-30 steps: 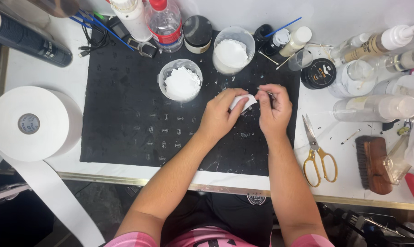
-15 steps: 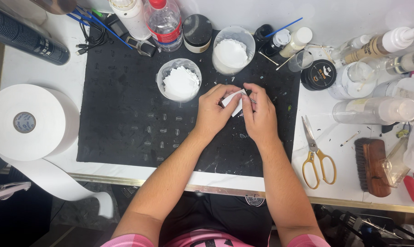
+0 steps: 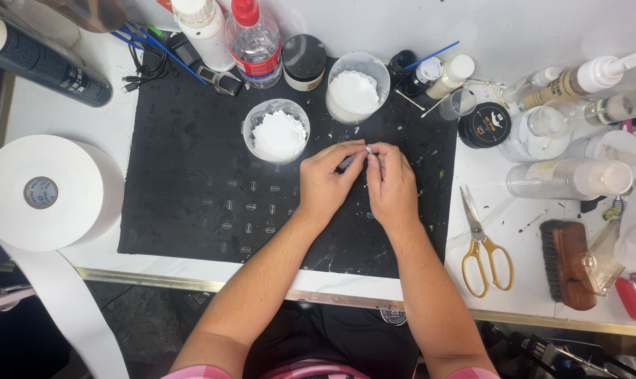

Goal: The person repeatedly wipes a small metallic object with white wipes taken from a container on the table. The person handles the object and wipes one at a time, discarding used wipes into a second container.

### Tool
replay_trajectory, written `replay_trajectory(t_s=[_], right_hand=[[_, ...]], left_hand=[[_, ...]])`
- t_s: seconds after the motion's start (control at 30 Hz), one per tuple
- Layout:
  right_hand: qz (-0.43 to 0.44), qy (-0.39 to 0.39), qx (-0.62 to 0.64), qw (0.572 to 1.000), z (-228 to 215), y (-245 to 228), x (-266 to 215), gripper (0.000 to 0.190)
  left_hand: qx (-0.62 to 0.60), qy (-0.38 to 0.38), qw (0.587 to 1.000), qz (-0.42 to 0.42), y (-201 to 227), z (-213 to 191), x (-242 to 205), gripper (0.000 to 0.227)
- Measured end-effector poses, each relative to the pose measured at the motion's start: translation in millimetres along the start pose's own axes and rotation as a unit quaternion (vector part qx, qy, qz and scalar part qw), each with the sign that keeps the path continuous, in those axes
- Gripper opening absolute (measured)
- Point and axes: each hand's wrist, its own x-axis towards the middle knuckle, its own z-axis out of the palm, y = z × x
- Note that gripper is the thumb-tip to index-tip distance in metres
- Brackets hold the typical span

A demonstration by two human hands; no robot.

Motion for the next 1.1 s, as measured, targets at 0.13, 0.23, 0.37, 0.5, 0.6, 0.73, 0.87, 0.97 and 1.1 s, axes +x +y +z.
replay_trajectory(t_s=[0.13, 0.23, 0.37, 0.5, 0.6, 0.73, 0.87, 0.97, 1.1], right_hand=[[0.000, 0.006, 0.026, 1.000, 6.9, 2.4, -4.7, 0.011], [0.021, 0.003, 0.087, 0.996, 8.9, 9.0, -8.1, 0.011], [0.136, -0.024, 0.323, 0.936, 15.1, 19.5, -7.9, 0.008], [0.295, -0.046, 0.565, 0.770, 10.3, 30.8, -4.5, 0.003], [0.305, -0.059, 0.629, 0.712, 6.0, 33.0, -6.2, 0.004], [0.230, -0.044, 0.512, 0.826, 11.3, 28.7, -6.5, 0.004], [0.064, -0.035, 0.313, 0.947, 12.5, 21.0, -7.1, 0.005], [0.121, -0.038, 0.389, 0.912, 14.0, 22.2, -6.5, 0.005], [0.281, -0.059, 0.588, 0.756, 6.2, 30.5, -5.4, 0.004]], left_hand=[[0.059, 0.021, 0.993, 0.101, -2.0, -2.7, -1.1, 0.014], [0.127, 0.020, 0.982, 0.140, -1.8, -2.2, 0.0, 0.012], [0.154, 0.016, 0.972, 0.178, 1.0, -2.4, -0.6, 0.014], [0.154, 0.034, 0.967, 0.201, 3.4, -1.3, -6.2, 0.019], [0.147, 0.045, 0.965, 0.210, 1.0, -0.4, -7.5, 0.021], [0.154, 0.043, 0.966, 0.201, -1.8, 3.7, -11.4, 0.020], [0.144, 0.048, 0.968, 0.201, -2.8, 0.5, -8.8, 0.019], [0.136, 0.047, 0.967, 0.211, -2.4, 2.1, -11.2, 0.019], [0.124, 0.046, 0.967, 0.220, -2.3, 3.0, -11.1, 0.022]])
